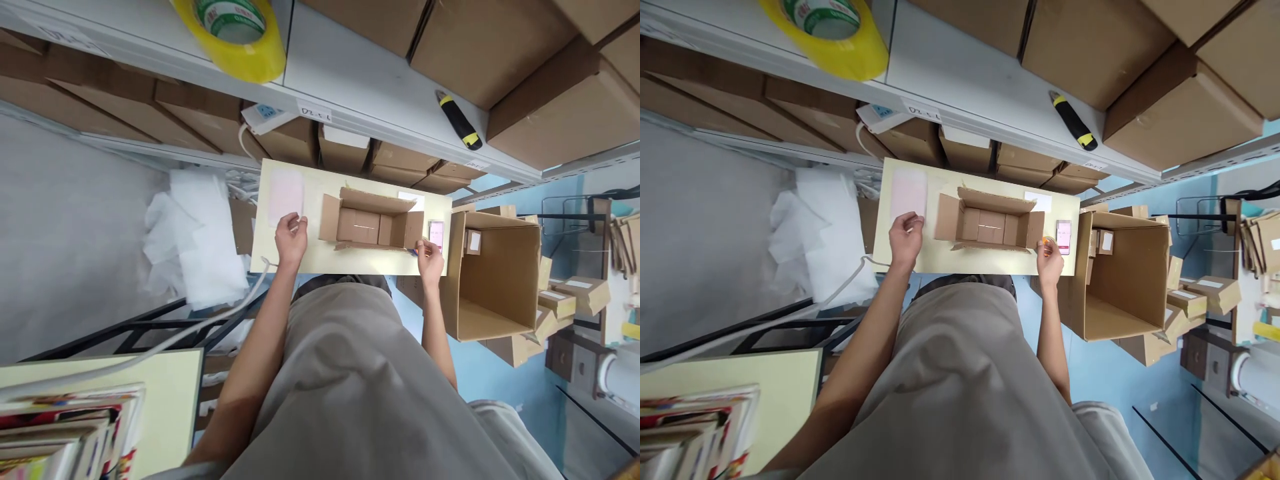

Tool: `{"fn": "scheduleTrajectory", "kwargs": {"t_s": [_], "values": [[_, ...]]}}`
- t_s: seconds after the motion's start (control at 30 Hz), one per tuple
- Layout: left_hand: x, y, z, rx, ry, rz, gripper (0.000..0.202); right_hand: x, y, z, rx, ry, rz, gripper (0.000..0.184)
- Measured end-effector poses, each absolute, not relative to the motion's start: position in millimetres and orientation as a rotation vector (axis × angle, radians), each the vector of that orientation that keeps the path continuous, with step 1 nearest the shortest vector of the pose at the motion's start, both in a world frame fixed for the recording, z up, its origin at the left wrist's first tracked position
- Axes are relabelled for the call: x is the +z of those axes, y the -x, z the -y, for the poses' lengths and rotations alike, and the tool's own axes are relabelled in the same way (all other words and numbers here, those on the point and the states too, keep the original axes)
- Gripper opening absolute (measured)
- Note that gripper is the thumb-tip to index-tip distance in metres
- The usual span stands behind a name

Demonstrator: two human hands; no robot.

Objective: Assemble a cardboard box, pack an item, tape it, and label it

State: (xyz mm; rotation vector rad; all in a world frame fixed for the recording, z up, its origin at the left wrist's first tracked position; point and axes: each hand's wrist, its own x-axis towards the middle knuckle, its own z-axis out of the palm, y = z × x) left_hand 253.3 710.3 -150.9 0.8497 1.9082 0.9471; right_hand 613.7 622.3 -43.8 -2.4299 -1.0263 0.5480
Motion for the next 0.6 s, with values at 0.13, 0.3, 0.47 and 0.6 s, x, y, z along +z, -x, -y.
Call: {"fn": "scheduleTrajectory", "kwargs": {"t_s": [0.13, 0.3, 0.47, 0.6], "values": [[-170.3, -233.1, -753.0, 0.848, -0.884, -2.127, 0.040, -33.4, -611.7, -620.3, 0.480, 2.370, 1.068, 0.066], [-194.9, -224.3, -791.5, 0.640, -0.819, -2.233, 0.073, -34.1, -605.6, -617.5, 0.582, 2.321, 1.142, 0.076], [-197.4, -219.0, -793.3, 0.517, -0.845, -2.348, 0.075, -36.7, -597.3, -609.9, 0.586, 2.358, 1.125, 0.071], [-185.8, -209.1, -790.1, 0.554, -0.924, -2.235, 0.037, -30.1, -590.7, -613.1, 0.554, 2.313, 1.143, 0.063]]}}
